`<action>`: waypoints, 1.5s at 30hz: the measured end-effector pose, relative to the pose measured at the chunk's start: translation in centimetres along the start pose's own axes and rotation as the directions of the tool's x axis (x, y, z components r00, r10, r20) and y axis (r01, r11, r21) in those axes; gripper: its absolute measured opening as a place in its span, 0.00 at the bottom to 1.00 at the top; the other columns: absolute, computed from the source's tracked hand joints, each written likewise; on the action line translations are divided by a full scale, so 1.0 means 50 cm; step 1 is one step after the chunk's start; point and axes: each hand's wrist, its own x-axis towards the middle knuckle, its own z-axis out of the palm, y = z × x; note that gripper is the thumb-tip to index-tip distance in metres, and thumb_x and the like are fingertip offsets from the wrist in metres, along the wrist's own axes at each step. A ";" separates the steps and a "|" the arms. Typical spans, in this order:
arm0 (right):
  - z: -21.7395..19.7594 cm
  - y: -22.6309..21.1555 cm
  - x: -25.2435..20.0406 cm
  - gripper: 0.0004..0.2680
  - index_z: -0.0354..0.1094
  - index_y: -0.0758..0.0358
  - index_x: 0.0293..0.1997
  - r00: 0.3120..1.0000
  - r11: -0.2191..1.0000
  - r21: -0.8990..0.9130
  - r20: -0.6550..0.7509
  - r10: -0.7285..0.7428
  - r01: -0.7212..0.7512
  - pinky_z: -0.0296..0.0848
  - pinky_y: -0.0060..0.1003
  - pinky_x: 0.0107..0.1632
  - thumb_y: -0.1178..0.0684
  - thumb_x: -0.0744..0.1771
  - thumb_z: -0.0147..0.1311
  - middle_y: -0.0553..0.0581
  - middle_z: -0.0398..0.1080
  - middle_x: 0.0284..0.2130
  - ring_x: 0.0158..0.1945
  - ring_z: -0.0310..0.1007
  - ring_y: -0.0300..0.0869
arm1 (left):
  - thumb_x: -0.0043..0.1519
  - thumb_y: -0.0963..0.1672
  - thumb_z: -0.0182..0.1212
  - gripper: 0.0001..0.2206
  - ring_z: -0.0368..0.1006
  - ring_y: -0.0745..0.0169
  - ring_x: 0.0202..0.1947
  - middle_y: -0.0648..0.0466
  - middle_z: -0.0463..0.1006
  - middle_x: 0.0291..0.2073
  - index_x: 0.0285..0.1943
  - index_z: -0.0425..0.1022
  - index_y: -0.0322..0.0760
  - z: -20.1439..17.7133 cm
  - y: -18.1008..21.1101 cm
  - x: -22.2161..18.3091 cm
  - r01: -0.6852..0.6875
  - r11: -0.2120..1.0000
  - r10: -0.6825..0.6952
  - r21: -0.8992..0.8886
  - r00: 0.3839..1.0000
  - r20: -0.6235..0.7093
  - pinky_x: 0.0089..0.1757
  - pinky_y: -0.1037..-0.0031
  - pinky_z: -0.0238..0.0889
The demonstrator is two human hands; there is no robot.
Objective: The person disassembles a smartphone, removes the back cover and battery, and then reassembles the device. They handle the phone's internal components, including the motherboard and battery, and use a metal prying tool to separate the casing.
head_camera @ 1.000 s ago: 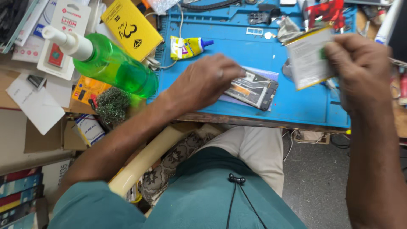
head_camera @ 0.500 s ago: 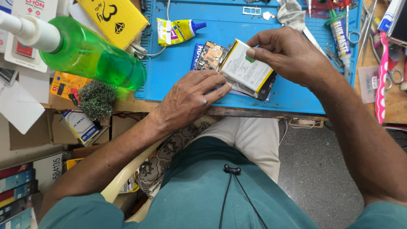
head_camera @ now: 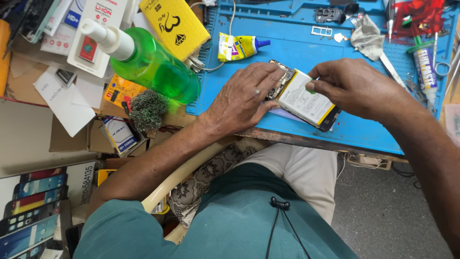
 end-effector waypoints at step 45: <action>0.115 -0.068 -0.032 0.18 0.72 0.64 0.58 0.691 0.806 -0.336 -0.415 -0.591 0.487 0.69 0.51 0.59 0.48 0.64 0.66 0.67 0.69 0.59 0.59 0.69 0.59 | 0.58 0.38 0.62 0.22 0.67 0.50 0.57 0.51 0.73 0.55 0.64 0.76 0.44 -0.037 -0.003 -0.085 0.109 0.991 -0.096 0.078 0.983 -0.159 0.54 0.58 0.60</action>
